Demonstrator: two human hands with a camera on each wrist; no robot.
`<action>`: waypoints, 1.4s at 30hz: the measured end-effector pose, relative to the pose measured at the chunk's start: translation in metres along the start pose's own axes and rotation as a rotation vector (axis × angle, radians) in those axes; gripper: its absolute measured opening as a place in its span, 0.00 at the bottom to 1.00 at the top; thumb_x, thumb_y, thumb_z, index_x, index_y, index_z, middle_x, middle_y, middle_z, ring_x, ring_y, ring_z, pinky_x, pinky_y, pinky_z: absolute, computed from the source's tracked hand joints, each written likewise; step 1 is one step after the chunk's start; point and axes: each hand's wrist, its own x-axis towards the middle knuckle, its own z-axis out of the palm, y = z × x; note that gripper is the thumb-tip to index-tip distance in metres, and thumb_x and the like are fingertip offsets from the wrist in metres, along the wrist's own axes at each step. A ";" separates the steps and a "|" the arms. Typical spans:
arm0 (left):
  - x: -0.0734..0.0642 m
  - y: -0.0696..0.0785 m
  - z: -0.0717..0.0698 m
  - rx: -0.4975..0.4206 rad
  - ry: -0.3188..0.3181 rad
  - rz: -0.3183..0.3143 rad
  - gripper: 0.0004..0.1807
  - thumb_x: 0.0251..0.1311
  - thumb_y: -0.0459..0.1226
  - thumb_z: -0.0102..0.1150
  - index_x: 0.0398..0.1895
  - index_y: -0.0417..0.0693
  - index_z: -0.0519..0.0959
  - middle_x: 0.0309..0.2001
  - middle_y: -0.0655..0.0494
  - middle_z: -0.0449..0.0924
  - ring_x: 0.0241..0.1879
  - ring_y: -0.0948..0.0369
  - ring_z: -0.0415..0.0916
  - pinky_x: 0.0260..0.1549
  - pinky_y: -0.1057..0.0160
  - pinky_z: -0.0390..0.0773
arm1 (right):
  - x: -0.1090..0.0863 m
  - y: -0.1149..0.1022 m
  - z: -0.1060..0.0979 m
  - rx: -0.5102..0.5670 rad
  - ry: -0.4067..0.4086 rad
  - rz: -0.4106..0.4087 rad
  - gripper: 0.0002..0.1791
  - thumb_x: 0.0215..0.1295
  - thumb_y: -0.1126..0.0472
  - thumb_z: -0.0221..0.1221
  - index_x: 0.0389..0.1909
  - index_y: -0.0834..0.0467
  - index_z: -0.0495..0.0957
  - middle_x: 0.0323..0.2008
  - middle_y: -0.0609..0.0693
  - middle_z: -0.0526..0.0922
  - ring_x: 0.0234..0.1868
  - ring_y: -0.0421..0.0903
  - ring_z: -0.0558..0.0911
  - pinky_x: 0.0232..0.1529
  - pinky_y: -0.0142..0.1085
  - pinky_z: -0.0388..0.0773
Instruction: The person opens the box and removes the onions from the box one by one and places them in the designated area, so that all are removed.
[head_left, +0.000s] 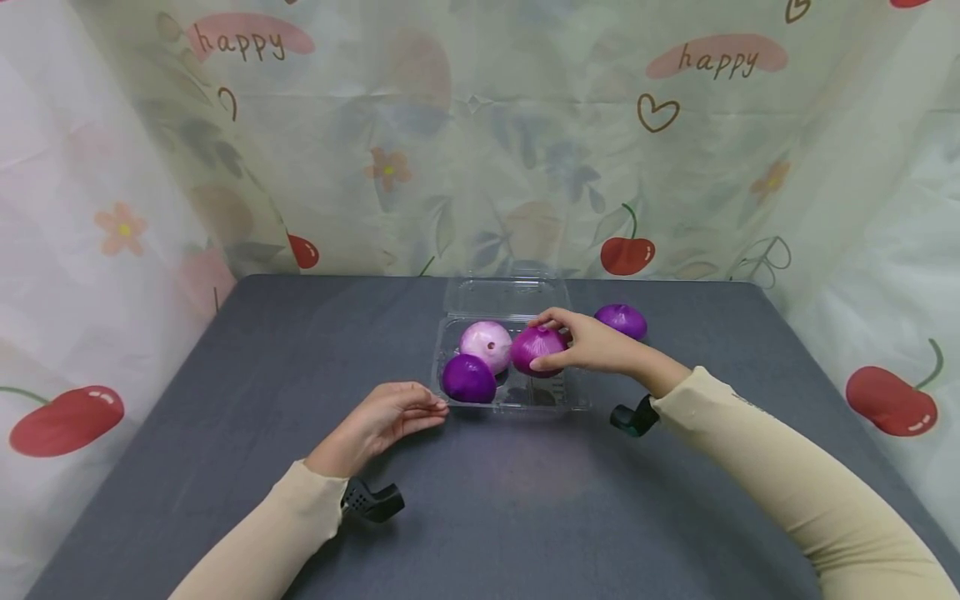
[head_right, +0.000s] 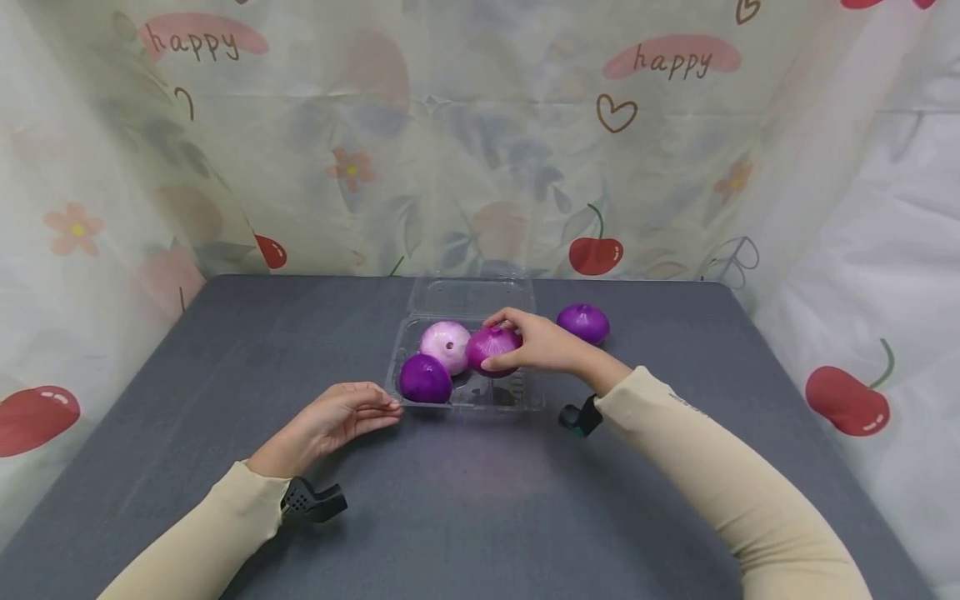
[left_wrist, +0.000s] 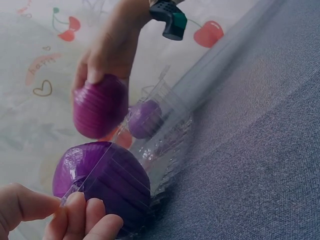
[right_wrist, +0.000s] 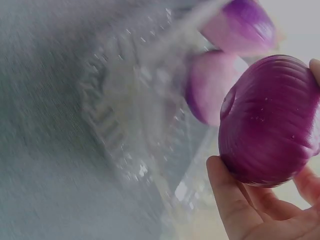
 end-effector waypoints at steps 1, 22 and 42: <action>0.000 0.000 0.000 0.001 0.001 -0.003 0.10 0.62 0.24 0.50 0.27 0.41 0.79 0.32 0.49 0.83 0.37 0.58 0.83 0.46 0.59 0.84 | -0.001 0.000 -0.004 0.007 0.015 0.002 0.36 0.55 0.47 0.69 0.63 0.50 0.67 0.62 0.58 0.70 0.58 0.56 0.74 0.51 0.46 0.82; -0.001 0.000 0.001 0.040 0.039 -0.014 0.09 0.62 0.26 0.53 0.44 0.29 0.76 0.34 0.48 0.83 0.38 0.58 0.83 0.46 0.59 0.84 | -0.033 0.037 -0.089 0.106 0.409 0.079 0.42 0.61 0.45 0.64 0.71 0.53 0.57 0.67 0.59 0.63 0.64 0.59 0.68 0.58 0.54 0.72; 0.000 0.000 0.000 0.025 0.019 0.002 0.07 0.63 0.25 0.51 0.31 0.37 0.79 0.33 0.48 0.83 0.38 0.58 0.83 0.47 0.58 0.84 | -0.044 0.132 -0.082 0.106 0.715 0.240 0.48 0.59 0.37 0.61 0.73 0.56 0.53 0.70 0.64 0.59 0.65 0.63 0.64 0.62 0.59 0.69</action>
